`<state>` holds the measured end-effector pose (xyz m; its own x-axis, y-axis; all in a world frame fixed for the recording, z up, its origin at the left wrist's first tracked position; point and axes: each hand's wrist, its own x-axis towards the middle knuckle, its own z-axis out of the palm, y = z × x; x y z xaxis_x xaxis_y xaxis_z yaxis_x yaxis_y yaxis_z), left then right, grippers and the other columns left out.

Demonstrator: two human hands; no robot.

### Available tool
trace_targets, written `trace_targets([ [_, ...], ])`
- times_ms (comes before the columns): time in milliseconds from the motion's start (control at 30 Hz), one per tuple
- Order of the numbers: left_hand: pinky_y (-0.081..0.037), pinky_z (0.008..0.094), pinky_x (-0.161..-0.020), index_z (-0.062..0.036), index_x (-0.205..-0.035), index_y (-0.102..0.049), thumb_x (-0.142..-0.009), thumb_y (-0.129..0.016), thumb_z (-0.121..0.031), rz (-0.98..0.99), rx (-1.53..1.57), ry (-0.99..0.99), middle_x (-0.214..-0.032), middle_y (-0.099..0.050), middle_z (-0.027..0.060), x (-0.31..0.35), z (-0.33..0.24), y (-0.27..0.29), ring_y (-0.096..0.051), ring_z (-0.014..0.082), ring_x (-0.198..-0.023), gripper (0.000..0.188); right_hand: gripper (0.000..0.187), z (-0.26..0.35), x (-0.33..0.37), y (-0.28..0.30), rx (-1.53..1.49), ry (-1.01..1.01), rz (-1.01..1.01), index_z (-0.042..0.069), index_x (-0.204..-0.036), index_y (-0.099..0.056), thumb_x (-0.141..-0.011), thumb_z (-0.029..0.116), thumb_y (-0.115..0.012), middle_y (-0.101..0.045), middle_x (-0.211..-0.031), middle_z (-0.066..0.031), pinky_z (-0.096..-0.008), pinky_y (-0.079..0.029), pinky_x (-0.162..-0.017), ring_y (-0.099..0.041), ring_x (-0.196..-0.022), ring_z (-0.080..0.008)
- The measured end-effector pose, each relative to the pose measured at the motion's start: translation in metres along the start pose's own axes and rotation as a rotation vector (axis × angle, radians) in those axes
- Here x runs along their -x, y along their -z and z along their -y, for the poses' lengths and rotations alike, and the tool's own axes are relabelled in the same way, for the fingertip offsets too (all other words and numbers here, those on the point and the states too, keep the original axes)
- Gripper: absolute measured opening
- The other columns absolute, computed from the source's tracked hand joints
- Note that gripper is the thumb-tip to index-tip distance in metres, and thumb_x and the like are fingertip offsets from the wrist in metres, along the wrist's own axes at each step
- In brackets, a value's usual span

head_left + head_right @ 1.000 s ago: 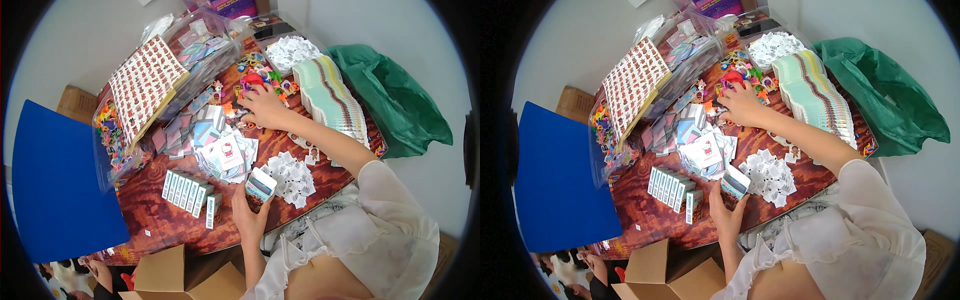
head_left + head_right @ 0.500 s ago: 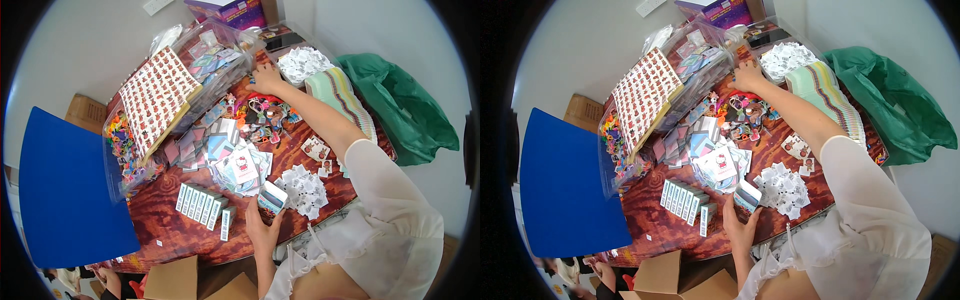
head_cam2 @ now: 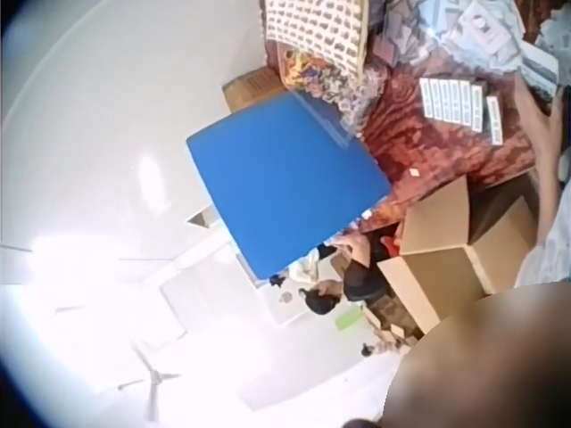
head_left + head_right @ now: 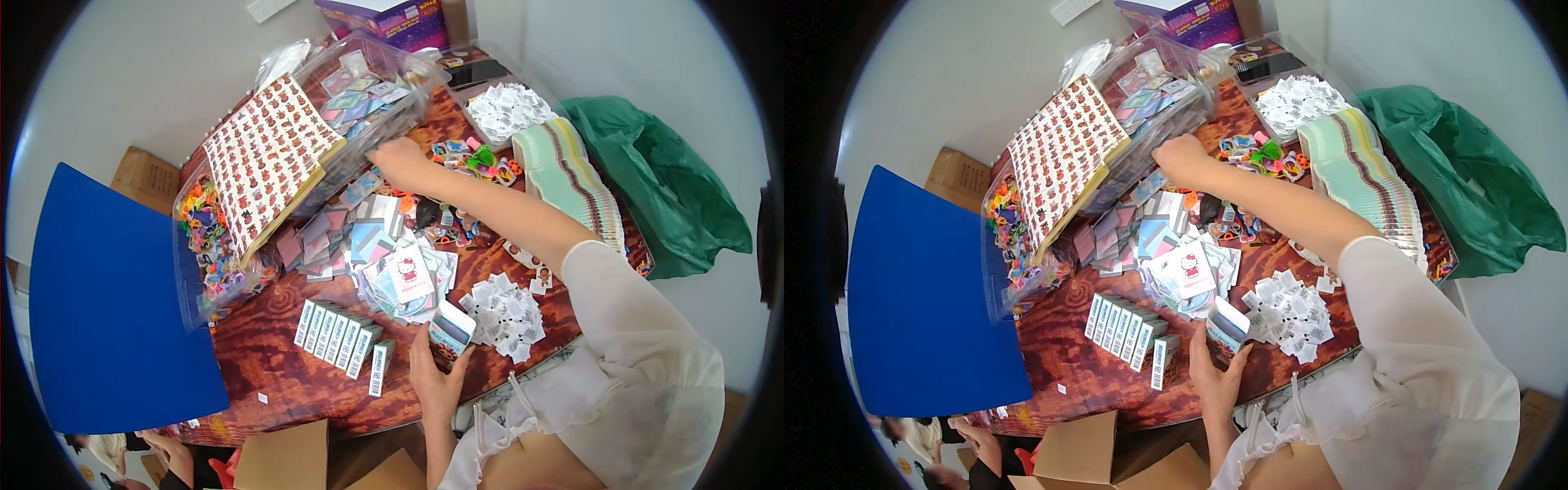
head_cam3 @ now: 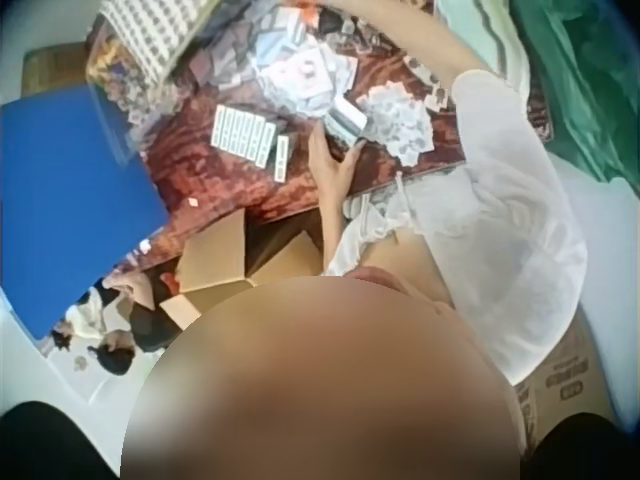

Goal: Placing individual small packets or cards into small decorative cardboard boxes at a workstation.

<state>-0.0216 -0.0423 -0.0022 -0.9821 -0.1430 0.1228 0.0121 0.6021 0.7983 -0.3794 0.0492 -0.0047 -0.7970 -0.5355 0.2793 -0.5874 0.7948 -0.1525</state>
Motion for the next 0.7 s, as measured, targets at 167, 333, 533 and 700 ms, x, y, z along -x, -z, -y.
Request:
trace_targets([
  [167,-0.046,0.0432,-0.094,0.0023,-0.133,-0.05,-0.072,-0.087,-0.022,0.023,-0.001,0.003,-0.122,-0.058,0.0222,0.001,-0.003,0.0,-0.057,0.0379,-0.111,0.076,0.01,-0.007,-0.01,-0.034,0.033,0.047,-0.101,0.005,-0.077,-0.066,-0.074,0.014,-0.066,-0.069,-0.072,-0.0152,-0.0451,-0.053,-0.059,-0.069,-0.069,-0.0335],
  [333,-0.046,0.0432,-0.094,0.0023,-0.133,-0.05,-0.071,-0.087,-0.022,0.023,0.004,0.029,-0.121,-0.059,0.0218,0.001,-0.004,0.001,-0.057,0.0379,-0.11,0.076,0.008,0.003,0.026,-0.023,0.011,0.048,-0.047,0.006,-0.07,-0.072,-0.071,0.011,-0.066,-0.071,-0.075,-0.0155,-0.0447,-0.056,-0.063,-0.072,-0.073,-0.0332],
  [533,-0.046,0.0433,-0.093,0.0021,-0.133,-0.05,-0.07,-0.087,-0.02,0.025,-0.005,-0.015,-0.12,-0.059,0.022,0.004,-0.004,-0.002,-0.057,0.0383,-0.111,0.076,0.011,-0.003,0.091,0.026,-0.143,-0.008,-0.179,0.005,-0.08,-0.07,-0.079,0.013,-0.062,-0.07,-0.074,-0.0169,-0.0473,-0.052,-0.064,-0.069,-0.074,-0.0338],
  [700,-0.046,0.0426,-0.094,0.003,-0.131,-0.051,-0.072,-0.086,-0.018,-0.013,0.007,-0.016,-0.12,-0.059,0.0221,0.008,-0.007,-0.003,-0.057,0.038,-0.111,0.072,0.013,0.004,0.13,0.058,-1.248,-0.512,-0.05,0.005,-0.1,-0.066,-0.092,0.016,-0.065,-0.071,-0.078,-0.0074,-0.0228,-0.048,-0.052,-0.065,-0.06,-0.0096],
])
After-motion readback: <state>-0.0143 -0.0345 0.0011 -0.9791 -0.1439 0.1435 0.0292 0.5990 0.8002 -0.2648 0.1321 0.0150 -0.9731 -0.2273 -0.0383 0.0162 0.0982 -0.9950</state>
